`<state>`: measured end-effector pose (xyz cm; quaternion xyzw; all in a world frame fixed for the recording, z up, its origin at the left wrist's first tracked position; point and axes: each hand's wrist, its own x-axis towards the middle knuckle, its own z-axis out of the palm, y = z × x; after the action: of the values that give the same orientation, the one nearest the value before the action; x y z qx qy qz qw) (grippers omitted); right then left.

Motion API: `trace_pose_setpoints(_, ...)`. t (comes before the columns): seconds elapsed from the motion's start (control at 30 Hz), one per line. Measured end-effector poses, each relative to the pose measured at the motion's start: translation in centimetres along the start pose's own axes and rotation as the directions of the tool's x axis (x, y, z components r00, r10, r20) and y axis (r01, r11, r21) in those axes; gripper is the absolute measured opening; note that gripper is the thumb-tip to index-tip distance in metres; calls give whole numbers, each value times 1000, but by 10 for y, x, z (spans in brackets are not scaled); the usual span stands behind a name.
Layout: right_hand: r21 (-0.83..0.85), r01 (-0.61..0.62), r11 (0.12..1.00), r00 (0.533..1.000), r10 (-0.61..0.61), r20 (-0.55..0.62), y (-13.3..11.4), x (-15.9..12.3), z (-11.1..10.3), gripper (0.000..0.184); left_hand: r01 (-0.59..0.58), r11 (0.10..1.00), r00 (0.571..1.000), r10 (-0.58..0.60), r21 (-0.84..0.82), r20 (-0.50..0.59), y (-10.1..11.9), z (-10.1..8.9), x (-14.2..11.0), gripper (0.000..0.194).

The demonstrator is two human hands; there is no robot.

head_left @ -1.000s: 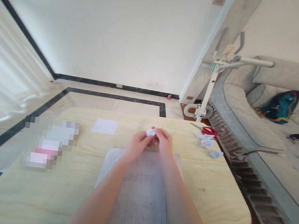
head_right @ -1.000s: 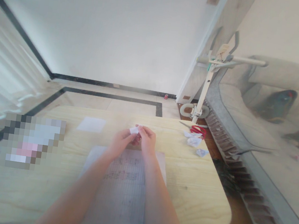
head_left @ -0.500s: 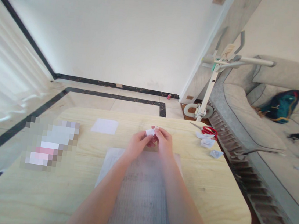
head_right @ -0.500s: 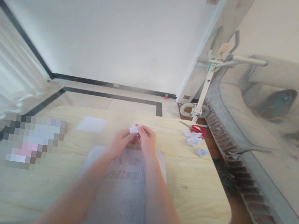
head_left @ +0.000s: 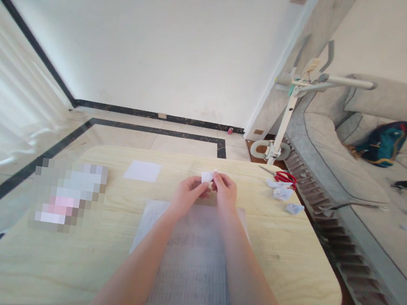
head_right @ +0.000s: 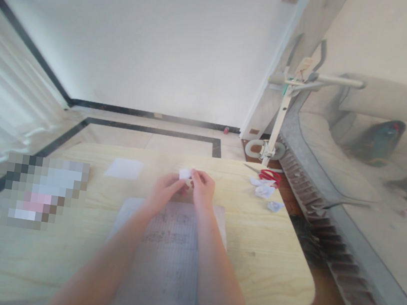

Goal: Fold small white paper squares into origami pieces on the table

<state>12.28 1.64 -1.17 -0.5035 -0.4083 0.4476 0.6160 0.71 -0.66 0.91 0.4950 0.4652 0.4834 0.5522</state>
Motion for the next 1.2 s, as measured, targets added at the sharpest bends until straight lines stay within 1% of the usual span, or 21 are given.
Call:
trace_pose_setpoints(0.1, 5, -13, 1000, 1000, 13, 7, -1, 0, 0, 30, -1, 1000, 1000, 0, -19, -28, -1, 0, 1, 25)
trace_pose_setpoints(0.2, -19, -5, 1000, 997, 7, 73, 0, -1, 1, 28, -25, 1000, 997, 25, -4, -77, 1, -1, 1, 22)
trace_pose_setpoints(0.3, -81, 23, 996, 989, -10, 151, 2, -1, 1, 28, -53, 998, 992, 55, 26, -118, 5, -2, 0, 20)
trace_pose_setpoints(0.37, -117, 45, 992, 985, -25, 173, 3, -2, 1, 29, -60, 998, 988, 65, 37, -143, 6, -2, 0, 21)
trace_pose_setpoints(0.47, -124, 68, 990, 987, -49, 152, 4, -2, 2, 30, -63, 998, 983, 66, 23, -169, 5, -2, 0, 22)
trace_pose_setpoints(0.6, -65, 36, 997, 993, -28, 113, 5, -3, 3, 31, -42, 999, 993, 43, 15, -111, 3, -3, 0, 25)
trace_pose_setpoints(0.67, -48, 21, 999, 994, -16, 106, 5, -3, 3, 31, -30, 999, 994, 32, 22, -104, 3, -3, 0, 26)
trace_pose_setpoints(0.83, -12, -3, 1000, 995, 4, 104, 4, -4, 4, 31, -26, 1000, 985, 26, 1, -170, 3, -3, 1, 25)
trace_pose_setpoints(0.97, -30, -6, 1000, 995, 9, 99, 4, -5, 6, 32, -28, 999, 979, 19, -44, -204, -4, -5, 4, 28)
trace_pose_setpoints(1.2, -82, 15, 997, 995, -7, 101, 6, -4, 5, 32, -29, 988, 985, 2, -154, -170, -12, -7, 6, 30)
